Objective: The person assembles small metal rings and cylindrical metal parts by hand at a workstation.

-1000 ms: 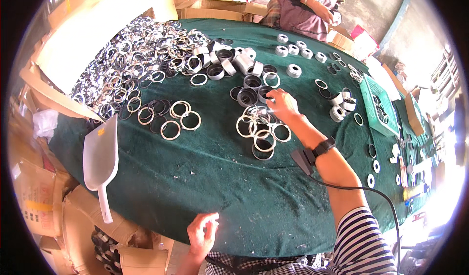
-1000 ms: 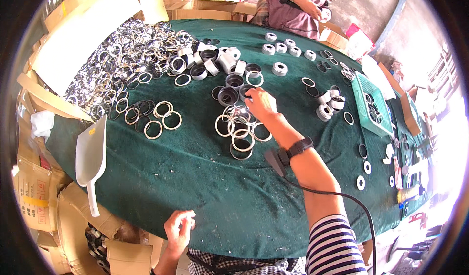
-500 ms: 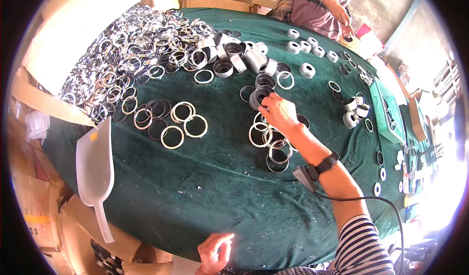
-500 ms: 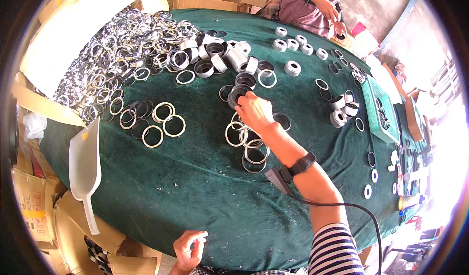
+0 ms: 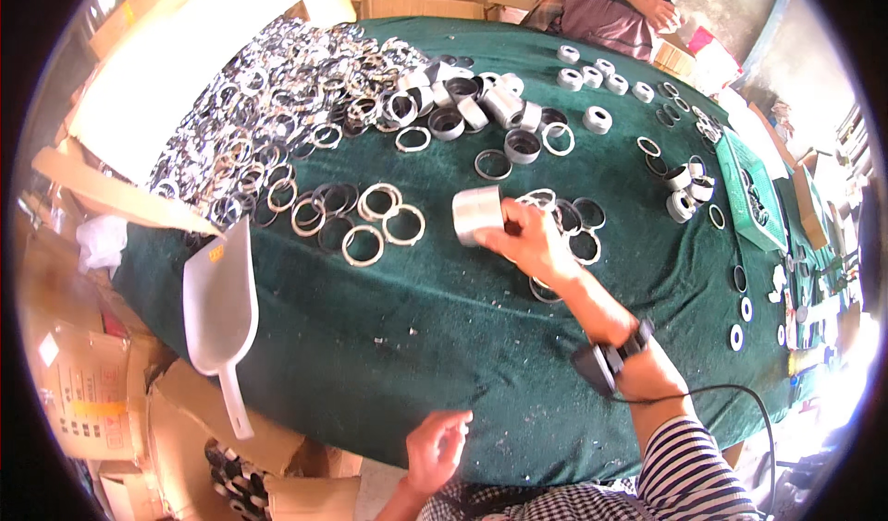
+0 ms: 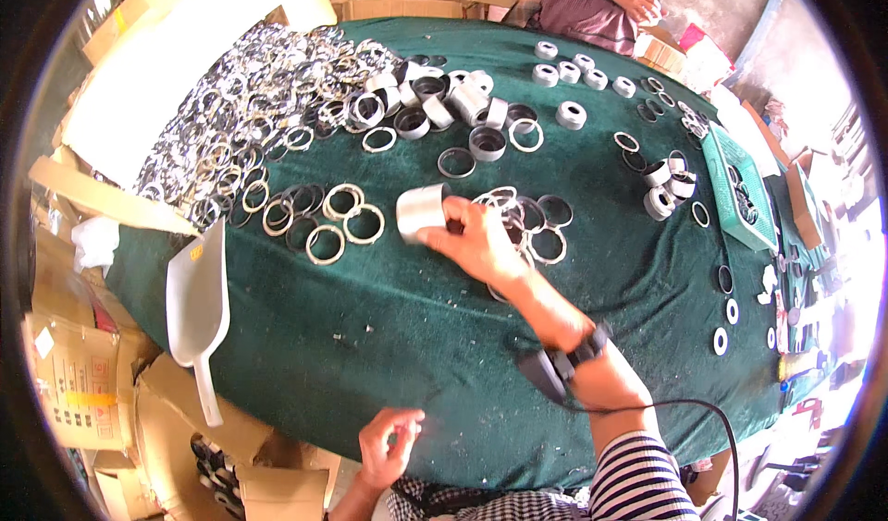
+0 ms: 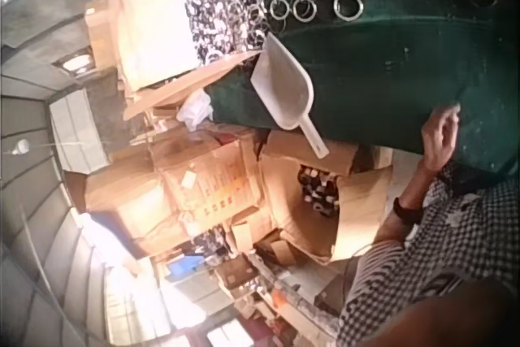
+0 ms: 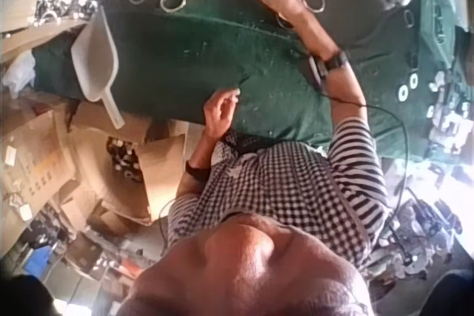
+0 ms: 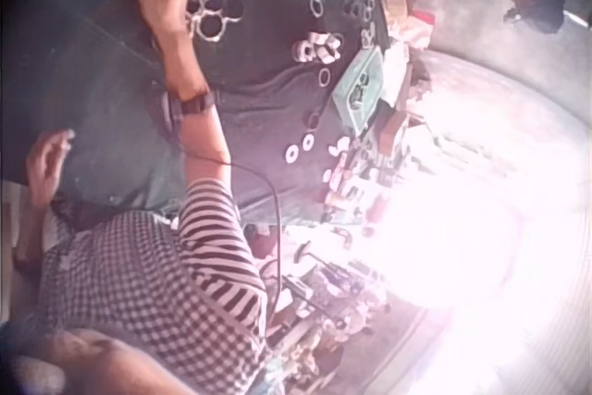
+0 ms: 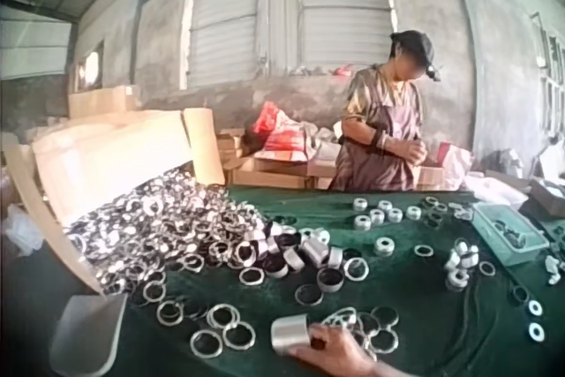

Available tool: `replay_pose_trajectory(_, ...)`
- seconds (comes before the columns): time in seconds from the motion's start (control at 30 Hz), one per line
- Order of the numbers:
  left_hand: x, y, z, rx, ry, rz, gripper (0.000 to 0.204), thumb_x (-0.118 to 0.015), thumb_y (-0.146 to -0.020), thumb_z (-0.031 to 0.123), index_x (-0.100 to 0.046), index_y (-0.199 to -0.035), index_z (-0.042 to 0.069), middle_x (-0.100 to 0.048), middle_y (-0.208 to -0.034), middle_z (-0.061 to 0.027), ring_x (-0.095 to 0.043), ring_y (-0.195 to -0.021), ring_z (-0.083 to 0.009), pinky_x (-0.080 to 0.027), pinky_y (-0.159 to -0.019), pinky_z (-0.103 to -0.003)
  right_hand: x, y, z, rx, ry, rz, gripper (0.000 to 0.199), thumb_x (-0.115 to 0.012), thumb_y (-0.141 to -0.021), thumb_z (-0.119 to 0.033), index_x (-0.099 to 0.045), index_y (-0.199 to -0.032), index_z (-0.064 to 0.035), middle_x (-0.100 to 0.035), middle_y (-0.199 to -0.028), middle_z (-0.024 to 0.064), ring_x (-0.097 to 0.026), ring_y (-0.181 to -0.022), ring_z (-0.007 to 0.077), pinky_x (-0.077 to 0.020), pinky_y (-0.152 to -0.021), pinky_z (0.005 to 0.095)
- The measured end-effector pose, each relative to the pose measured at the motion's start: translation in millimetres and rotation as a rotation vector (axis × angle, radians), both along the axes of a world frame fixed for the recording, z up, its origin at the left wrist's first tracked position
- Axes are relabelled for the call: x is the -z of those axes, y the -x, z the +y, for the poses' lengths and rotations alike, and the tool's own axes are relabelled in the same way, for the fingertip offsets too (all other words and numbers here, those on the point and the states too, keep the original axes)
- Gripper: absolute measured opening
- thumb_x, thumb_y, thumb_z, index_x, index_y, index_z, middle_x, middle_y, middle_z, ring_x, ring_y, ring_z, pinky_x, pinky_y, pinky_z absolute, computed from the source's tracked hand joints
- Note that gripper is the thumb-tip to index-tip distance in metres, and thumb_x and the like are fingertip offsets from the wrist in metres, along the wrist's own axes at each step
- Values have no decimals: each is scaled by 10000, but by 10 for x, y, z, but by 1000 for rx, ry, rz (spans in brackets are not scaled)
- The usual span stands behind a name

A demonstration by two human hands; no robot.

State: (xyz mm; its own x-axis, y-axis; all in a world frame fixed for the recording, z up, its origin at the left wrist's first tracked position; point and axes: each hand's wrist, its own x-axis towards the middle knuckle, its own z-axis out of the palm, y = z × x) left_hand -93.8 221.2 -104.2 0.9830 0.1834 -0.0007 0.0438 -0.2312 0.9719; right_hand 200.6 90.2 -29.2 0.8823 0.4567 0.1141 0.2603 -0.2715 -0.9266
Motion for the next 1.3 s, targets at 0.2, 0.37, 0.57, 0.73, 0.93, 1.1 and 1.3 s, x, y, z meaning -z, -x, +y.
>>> replay_pose_trajectory(0.2, -503, -358, 253, -38, 439, -31, 678, -616, -935, 112, -261, -1508, 30, -438, -1417, -183, -553, -1167, -253, -527, -911, -384, 125, 1046, -36, -352, -576, 314, 178, -766, -875, -123, -687, -1011, -37, -674, -956, -12, -609, -891, 61, -502, -776, 254)
replay_pose_trajectory(0.37, -820, -398, 318, -64, 501, -98, 787, -664, -898, 313, -262, -1507, 18, -476, -1384, -154, -558, -1182, -245, -571, -813, -351, 78, 1441, -126, -479, -360, 91, 125, -768, -861, -145, -723, -939, -58, -619, -887, 0, -614, -882, 108, -508, -745, 274)
replay_pose_trajectory(0.57, -950, -129, 198, -107, 348, 9, 764, -716, -823, 157, -327, -1468, 29, -562, -1239, -108, -569, -1142, -212, -531, -883, -353, 89, 1789, -270, -514, -237, -250, 135, -752, -827, -73, -728, -959, -72, -627, -1109, 89, -637, -965, 246, -560, -794, 356)
replay_pose_trajectory(0.73, -1097, -51, 9, -85, -78, -276, 751, -810, -732, 95, -413, -1367, 33, -514, -1297, -150, -581, -1141, -232, -503, -948, -395, -60, 1935, -566, -438, -420, -16, 292, -733, -848, -60, -672, -1134, -63, -590, -1234, 128, -613, -1077, 220, -553, -799, 357)
replay_pose_trajectory(0.93, -1243, -139, -158, 51, -430, -509, 844, -814, -647, 68, -418, -1392, 47, -518, -1320, -198, -531, -1209, -372, -473, -997, -460, -77, 1935, -765, -525, -701, 514, 787, -732, -885, -195, -280, -1514, -53, -443, -1449, 157, -519, -1236, 225, -445, -1043, 402)
replay_pose_trajectory(1.1, -1264, -203, -319, 139, -612, -592, 930, -823, -622, 52, -377, -1438, 50, -489, -1384, -219, -525, -1229, -382, -478, -1003, -472, -130, 1973, -741, -486, -735, 465, 864, -803, -812, -201, -295, -1499, -73, -482, -1372, 109, -482, -1282, 205, -393, -1095, 384)
replay_pose_trajectory(1.3, -1278, -79, -405, 119, 67, -385, 1062, -820, -731, 232, -172, -1546, 24, -366, -1503, -215, -468, -1318, -344, -449, -1034, -449, -116, 1995, -803, -433, -710, 319, 880, -846, -746, -185, -342, -1460, -82, -505, -1337, 104, -501, -1255, 194, -405, -1083, 393)
